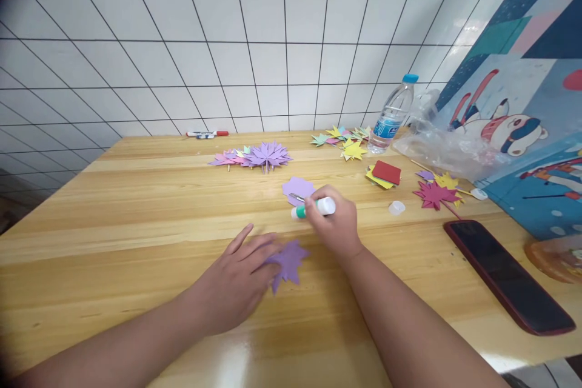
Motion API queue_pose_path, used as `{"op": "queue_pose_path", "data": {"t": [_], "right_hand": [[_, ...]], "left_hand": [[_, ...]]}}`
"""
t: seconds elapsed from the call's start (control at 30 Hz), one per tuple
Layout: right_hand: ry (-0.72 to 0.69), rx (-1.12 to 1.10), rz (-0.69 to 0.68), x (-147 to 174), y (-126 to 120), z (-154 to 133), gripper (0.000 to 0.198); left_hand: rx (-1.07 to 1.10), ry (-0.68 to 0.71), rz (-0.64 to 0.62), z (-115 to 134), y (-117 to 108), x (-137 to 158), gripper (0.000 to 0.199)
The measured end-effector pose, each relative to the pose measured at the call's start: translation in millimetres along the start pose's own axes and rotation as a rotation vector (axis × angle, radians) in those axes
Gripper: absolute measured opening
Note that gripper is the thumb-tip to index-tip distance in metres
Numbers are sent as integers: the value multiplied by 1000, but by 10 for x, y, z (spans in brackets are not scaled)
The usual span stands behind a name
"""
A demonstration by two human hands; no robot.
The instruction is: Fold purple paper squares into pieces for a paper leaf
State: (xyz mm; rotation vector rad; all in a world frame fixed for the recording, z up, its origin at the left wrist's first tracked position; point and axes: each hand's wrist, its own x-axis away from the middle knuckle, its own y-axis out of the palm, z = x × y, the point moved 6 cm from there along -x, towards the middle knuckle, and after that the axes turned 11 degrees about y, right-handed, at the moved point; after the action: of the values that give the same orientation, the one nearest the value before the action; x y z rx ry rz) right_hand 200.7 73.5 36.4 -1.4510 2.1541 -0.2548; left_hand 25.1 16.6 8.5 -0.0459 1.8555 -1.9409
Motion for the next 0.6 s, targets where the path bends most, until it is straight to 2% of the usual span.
{"op": "queue_pose_path", "data": {"t": [0.1,0.2,0.27,0.4,0.5,0.6], "right_hand": [[234,-436,40,-103,-76,207,21],[377,-819,-51,-192,-41,320,25],[420,-959,-145,-237,-5,339,28],[485,-977,-268,-284,47,405,31],[561,-991,-380,-286,122,475,38],[491,-908,-318,-329,78,531,32]], "left_hand": [[-44,-17,103,-71,-47,30,24],[-5,-50,178,-101,-128,41,25],[52,-74,141,-93,-137,29,24],[111,-97,9,-45,-69,1,34],[95,-74,8,-26,-50,3,28],[75,-71,24,-41,-82,17,39]]}}
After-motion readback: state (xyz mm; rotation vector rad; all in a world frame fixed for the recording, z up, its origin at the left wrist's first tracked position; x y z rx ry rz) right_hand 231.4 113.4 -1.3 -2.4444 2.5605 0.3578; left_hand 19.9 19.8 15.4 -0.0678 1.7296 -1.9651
